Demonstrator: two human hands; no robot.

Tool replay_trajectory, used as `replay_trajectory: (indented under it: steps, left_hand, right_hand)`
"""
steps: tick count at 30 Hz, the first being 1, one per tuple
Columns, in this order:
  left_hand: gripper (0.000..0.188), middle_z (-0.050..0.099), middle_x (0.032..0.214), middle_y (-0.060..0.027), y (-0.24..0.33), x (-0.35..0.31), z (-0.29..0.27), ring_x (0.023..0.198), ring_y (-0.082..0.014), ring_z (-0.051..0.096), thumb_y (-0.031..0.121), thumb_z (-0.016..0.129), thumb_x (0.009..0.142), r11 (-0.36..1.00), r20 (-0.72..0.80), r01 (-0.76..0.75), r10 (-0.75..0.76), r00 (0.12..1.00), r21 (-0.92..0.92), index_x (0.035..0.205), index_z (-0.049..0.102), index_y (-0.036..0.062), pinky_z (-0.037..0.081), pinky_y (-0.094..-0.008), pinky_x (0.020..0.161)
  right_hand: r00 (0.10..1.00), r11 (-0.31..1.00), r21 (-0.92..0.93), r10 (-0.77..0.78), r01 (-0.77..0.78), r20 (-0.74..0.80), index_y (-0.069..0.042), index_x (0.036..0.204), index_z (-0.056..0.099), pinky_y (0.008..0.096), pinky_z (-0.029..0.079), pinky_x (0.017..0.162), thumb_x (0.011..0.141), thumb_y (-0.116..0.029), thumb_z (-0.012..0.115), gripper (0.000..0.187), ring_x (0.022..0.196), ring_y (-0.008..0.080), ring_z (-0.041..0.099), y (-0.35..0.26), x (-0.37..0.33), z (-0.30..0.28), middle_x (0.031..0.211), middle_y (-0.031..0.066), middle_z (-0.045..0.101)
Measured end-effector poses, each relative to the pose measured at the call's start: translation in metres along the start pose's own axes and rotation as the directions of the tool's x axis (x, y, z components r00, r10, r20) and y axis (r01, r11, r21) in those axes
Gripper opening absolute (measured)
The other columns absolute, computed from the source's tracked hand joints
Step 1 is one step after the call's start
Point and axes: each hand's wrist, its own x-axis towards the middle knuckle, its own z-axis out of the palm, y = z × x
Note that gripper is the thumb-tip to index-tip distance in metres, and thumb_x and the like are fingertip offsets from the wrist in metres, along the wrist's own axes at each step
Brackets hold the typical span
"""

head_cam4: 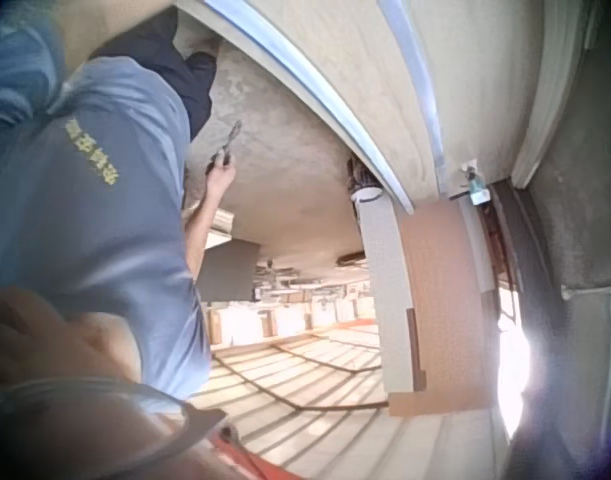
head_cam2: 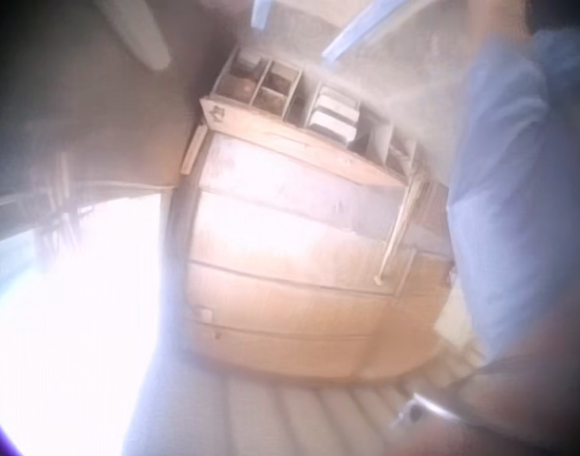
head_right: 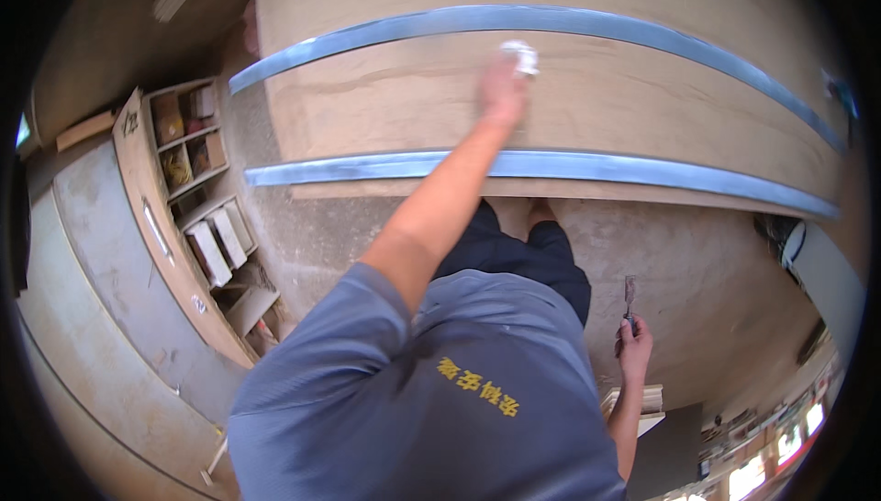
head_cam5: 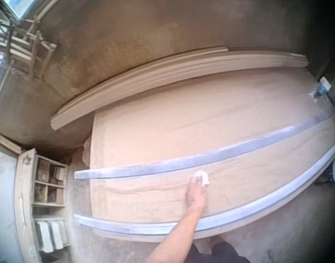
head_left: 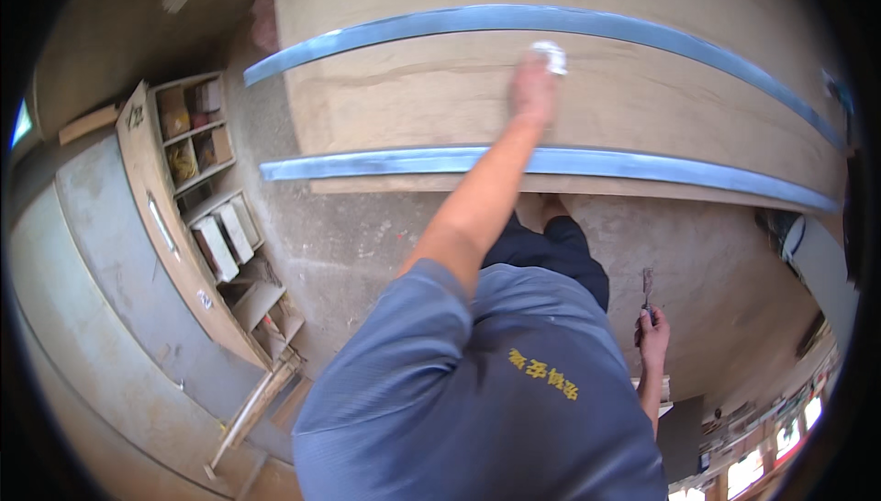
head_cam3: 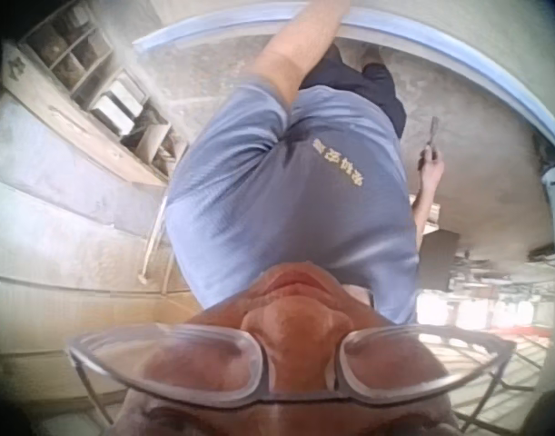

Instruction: The person applies glue onto strips using a roller, retrieves a chisel from a cabinet, scrapes glue off a wooden board using the chisel, and wipes the board with a cloth.

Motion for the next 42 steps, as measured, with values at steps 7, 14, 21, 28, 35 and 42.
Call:
replay_trajectory:
  steps: [7,14,21,28,35,42]
  left_hand:
    - [0.030,0.063,0.109,-0.0175,-0.172,0.027,-0.137,0.098,-0.0362,0.060,0.026,0.052,0.089,0.965,0.132,0.250,-0.239,0.962,-0.075,0.109,0.064,0.0084,0.048,-0.0431,0.085]
    - [0.027,0.061,0.094,-0.0223,-0.359,0.043,-0.277,0.088,-0.0398,0.060,0.015,0.061,0.084,0.808,-0.400,0.554,-0.450,0.799,0.198,0.105,0.067,-0.0009,0.048,-0.0430,0.082]
    - [0.034,0.053,0.105,-0.0219,-0.198,0.031,-0.163,0.094,-0.0377,0.057,0.015,0.057,0.086,0.843,-0.351,0.512,-0.435,0.829,0.165,0.116,0.061,-0.0002,0.046,-0.0431,0.083]
    - [0.033,0.053,0.109,-0.0199,-0.075,0.021,-0.074,0.097,-0.0360,0.057,0.014,0.056,0.087,0.869,-0.272,0.463,-0.409,0.871,0.177,0.117,0.059,0.0003,0.048,-0.0414,0.082]
    - [0.028,0.058,0.100,-0.0172,0.129,0.013,0.083,0.099,-0.0298,0.057,0.020,0.051,0.092,0.949,-0.179,0.282,-0.255,0.950,0.143,0.111,0.058,0.0014,0.048,-0.0400,0.083]
    - [0.023,0.059,0.105,-0.0190,0.351,-0.044,0.227,0.095,-0.0343,0.061,0.019,0.046,0.095,0.977,0.066,0.046,-0.061,0.996,0.207,0.108,0.056,0.0022,0.050,-0.0415,0.082]
  right_hand:
    - [0.999,0.974,-0.227,0.032,-0.023,0.036,-0.004,0.111,0.056,0.0221,0.030,0.035,0.093,-0.015,0.056,0.021,0.040,0.0055,0.041,-0.043,0.010,0.026,0.063,-0.0013,0.050]
    - [0.998,0.958,-0.286,0.025,-0.039,-0.053,-0.004,0.107,0.058,0.0227,0.033,0.038,0.092,-0.015,0.058,0.019,0.043,0.0059,0.042,-0.066,-0.019,0.035,0.062,-0.0015,0.050]
    - [0.993,0.969,-0.233,0.065,-0.086,-0.098,-0.005,0.096,0.058,0.0249,0.033,0.037,0.092,-0.016,0.057,0.012,0.041,0.0073,0.042,-0.023,-0.012,0.012,0.060,-0.0018,0.048]
    - [0.993,0.976,-0.189,0.093,-0.104,-0.069,-0.005,0.096,0.058,0.0254,0.033,0.037,0.092,-0.017,0.057,0.013,0.040,0.0077,0.042,0.031,0.036,-0.056,0.059,-0.0008,0.049]
    - [0.992,0.993,0.016,0.116,-0.115,-0.049,-0.006,0.098,0.059,0.0234,0.031,0.037,0.092,-0.018,0.058,0.013,0.041,0.0061,0.041,0.088,0.077,-0.193,0.060,-0.0021,0.048]
    - [0.978,0.995,0.068,0.086,-0.075,-0.188,-0.007,0.099,0.058,0.0217,0.031,0.038,0.093,-0.017,0.057,0.012,0.043,0.0043,0.041,0.093,0.084,-0.331,0.060,-0.0035,0.046]
